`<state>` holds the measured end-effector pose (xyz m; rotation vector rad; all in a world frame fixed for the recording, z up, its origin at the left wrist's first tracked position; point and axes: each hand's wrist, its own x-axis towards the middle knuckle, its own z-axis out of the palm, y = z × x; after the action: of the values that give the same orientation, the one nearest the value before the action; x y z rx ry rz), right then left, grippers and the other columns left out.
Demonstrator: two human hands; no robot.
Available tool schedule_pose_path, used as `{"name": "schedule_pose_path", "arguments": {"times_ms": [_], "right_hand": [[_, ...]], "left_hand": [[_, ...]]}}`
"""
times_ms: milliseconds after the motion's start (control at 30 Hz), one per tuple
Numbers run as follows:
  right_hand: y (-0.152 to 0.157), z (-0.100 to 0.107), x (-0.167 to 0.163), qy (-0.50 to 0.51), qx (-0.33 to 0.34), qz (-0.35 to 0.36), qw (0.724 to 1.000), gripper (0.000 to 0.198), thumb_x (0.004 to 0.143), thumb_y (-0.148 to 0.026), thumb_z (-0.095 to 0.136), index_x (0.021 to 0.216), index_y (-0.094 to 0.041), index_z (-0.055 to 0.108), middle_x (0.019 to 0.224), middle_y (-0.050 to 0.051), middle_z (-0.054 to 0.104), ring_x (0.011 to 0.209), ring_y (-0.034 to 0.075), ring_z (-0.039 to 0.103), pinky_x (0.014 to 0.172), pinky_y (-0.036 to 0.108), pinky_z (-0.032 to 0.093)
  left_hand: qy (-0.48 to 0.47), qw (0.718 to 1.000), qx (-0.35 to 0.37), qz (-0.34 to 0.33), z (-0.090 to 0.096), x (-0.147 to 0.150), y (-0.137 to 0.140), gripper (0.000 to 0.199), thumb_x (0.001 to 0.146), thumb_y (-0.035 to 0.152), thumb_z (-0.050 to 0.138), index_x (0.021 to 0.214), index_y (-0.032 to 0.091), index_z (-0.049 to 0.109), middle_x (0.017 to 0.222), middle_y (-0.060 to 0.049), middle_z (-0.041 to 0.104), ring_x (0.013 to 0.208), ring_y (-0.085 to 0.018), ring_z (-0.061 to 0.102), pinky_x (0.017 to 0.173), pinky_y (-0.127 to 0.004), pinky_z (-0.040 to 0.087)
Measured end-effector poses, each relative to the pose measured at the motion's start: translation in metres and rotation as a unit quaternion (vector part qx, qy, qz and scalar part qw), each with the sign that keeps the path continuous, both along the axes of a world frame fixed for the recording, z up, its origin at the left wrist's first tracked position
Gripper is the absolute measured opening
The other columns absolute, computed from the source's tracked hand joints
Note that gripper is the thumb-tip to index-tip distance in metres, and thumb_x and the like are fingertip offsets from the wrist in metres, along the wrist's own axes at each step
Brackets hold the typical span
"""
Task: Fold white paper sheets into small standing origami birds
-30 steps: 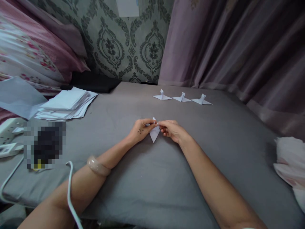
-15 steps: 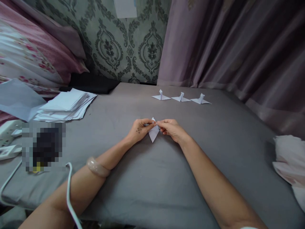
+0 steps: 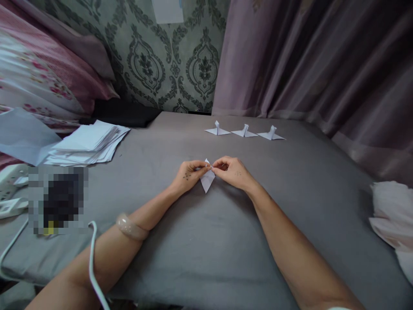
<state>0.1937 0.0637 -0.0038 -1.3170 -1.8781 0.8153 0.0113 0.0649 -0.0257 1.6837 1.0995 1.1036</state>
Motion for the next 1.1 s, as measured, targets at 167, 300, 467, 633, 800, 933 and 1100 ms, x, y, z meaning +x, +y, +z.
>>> {"name": "schedule_pose_path", "arguments": {"times_ms": [167,300,467,633,800,933,1100], "right_hand": [[-0.002,0.002,-0.001,-0.013,0.009,0.006,1.0,0.011,0.076,-0.028,0.064,0.079,-0.019,0.069,0.082,0.004,0.068,0.07,0.013,0.06,0.069,0.027,0.047],[-0.002,0.003,0.0,-0.009,0.012,0.01,1.0,0.01,0.076,-0.027,0.063,0.077,-0.018,0.068,0.079,0.003,0.067,0.069,0.013,0.059,0.068,0.027,0.046],[0.0,-0.001,0.0,-0.007,0.022,0.015,1.0,0.01,0.076,-0.027,0.062,0.076,-0.02,0.068,0.078,0.002,0.065,0.068,0.013,0.057,0.067,0.027,0.045],[0.0,-0.002,0.0,-0.026,0.038,0.014,0.999,0.008,0.077,-0.025,0.061,0.074,-0.022,0.068,0.078,0.0,0.063,0.069,0.013,0.057,0.068,0.027,0.044],[0.0,-0.001,0.001,-0.047,0.069,0.017,0.996,0.009,0.08,-0.024,0.06,0.076,-0.023,0.068,0.081,0.0,0.062,0.071,0.012,0.057,0.07,0.027,0.043],[0.005,-0.007,0.003,-0.021,0.092,-0.006,0.996,0.012,0.082,-0.023,0.059,0.088,-0.023,0.069,0.083,0.0,0.062,0.07,0.012,0.056,0.069,0.026,0.044],[0.008,-0.01,0.004,-0.042,0.077,-0.097,0.991,0.019,0.079,-0.019,0.058,0.096,-0.021,0.065,0.084,0.001,0.066,0.065,0.012,0.057,0.07,0.029,0.046]], "left_hand": [[-0.005,1.0,0.0,-0.006,-0.001,0.0,0.0,0.023,0.079,0.038,0.067,0.08,0.017,0.075,0.078,-0.004,0.073,0.07,-0.013,0.061,0.064,-0.022,0.047],[0.003,1.0,0.008,-0.012,-0.001,-0.001,0.0,0.022,0.08,0.037,0.066,0.081,0.016,0.074,0.079,-0.004,0.073,0.072,-0.013,0.062,0.067,-0.022,0.047],[0.018,0.999,0.012,-0.024,0.002,-0.001,-0.002,0.021,0.082,0.035,0.064,0.084,0.016,0.073,0.081,-0.004,0.072,0.074,-0.014,0.063,0.069,-0.023,0.048],[0.026,0.999,0.013,-0.025,0.006,0.0,-0.004,0.02,0.083,0.033,0.063,0.085,0.015,0.071,0.082,-0.004,0.071,0.075,-0.014,0.061,0.069,-0.023,0.046],[0.062,0.998,0.032,-0.011,0.004,-0.003,-0.003,0.023,0.083,0.036,0.064,0.093,0.017,0.068,0.088,-0.004,0.068,0.079,-0.016,0.061,0.071,-0.025,0.046],[0.19,0.977,0.089,0.037,0.001,-0.008,-0.001,0.024,0.075,0.031,0.072,0.096,0.02,0.065,0.093,-0.004,0.066,0.091,-0.02,0.058,0.082,-0.032,0.044],[0.298,0.947,0.113,0.031,0.003,-0.01,0.002,0.007,0.08,0.023,0.064,0.085,0.018,0.064,0.083,-0.004,0.065,0.082,-0.02,0.057,0.076,-0.033,0.043]]}}
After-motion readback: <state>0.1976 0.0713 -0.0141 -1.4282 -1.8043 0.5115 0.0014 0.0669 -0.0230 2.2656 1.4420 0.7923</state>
